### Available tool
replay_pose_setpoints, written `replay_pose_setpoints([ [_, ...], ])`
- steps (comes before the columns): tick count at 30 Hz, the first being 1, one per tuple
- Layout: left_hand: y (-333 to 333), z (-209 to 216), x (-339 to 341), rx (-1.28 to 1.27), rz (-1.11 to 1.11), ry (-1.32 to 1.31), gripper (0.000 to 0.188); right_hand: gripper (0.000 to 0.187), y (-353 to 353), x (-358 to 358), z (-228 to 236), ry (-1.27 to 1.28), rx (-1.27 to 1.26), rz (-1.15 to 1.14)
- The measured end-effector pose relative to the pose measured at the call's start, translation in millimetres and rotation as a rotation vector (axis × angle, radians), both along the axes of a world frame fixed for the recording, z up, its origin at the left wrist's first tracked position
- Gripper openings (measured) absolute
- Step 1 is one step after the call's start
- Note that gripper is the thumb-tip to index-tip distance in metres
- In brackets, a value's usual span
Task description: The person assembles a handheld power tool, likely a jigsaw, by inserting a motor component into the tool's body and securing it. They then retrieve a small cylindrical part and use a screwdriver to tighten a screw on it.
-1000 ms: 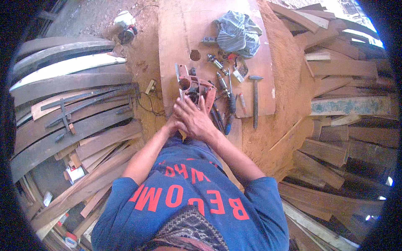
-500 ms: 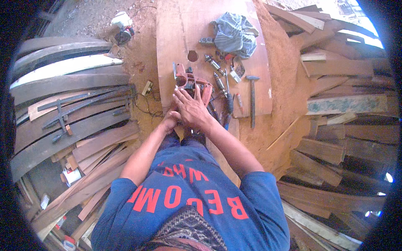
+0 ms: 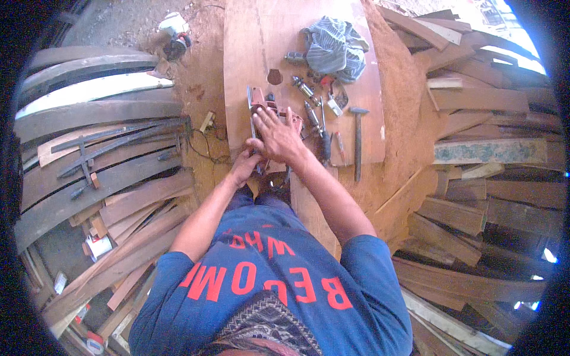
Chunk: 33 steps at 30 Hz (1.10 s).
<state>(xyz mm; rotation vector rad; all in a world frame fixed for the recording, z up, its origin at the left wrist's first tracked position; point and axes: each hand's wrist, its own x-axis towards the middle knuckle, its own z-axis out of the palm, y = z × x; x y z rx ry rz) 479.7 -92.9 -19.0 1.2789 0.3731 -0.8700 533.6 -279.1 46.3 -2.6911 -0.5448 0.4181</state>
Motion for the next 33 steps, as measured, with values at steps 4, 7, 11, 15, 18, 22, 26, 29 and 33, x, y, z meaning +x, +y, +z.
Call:
replay_pose_setpoints([
  [4, -4, 10, 6, -0.056, -0.021, -0.113, 0.033, 0.080, -19, 14, -6, 0.023, -0.025, -0.034],
  [7, -2, 28, 7, 0.003, -0.084, -0.056, 0.029, 0.075, -40, 5, 0, 0.048, -0.024, -0.087],
  [11, 3, 5, 6, -0.018, -0.065, -0.104, 0.034, 0.067, -52, -30, 11, 0.036, 0.019, -0.050],
  [15, 3, 5, 5, -0.026, -0.036, -0.125, 0.040, 0.058, -52, -78, 38, 0.090, 0.090, -0.016],
  [18, 11, 23, 6, -0.017, -0.064, -0.169, 0.043, 0.043, -55, -104, 66, 0.128, 0.244, -0.164],
  [22, 31, 48, -7, -0.062, -0.007, -0.014, 0.046, 0.025, -83, -132, 26, 0.011, 0.436, -0.581],
  [26, 58, 73, -32, -0.092, 0.108, 0.106, 0.049, 0.021, -117, -156, -26, 0.027, 0.402, -0.877],
  [29, 91, 81, -50, -0.085, 0.143, 0.136, 0.053, 0.020, -136, -156, -49, -0.023, 0.331, -0.991],
  [33, 109, 107, -64, -0.132, 0.198, 0.193, 0.057, 0.024, -157, -148, -78, -0.047, 0.255, -1.101],
])
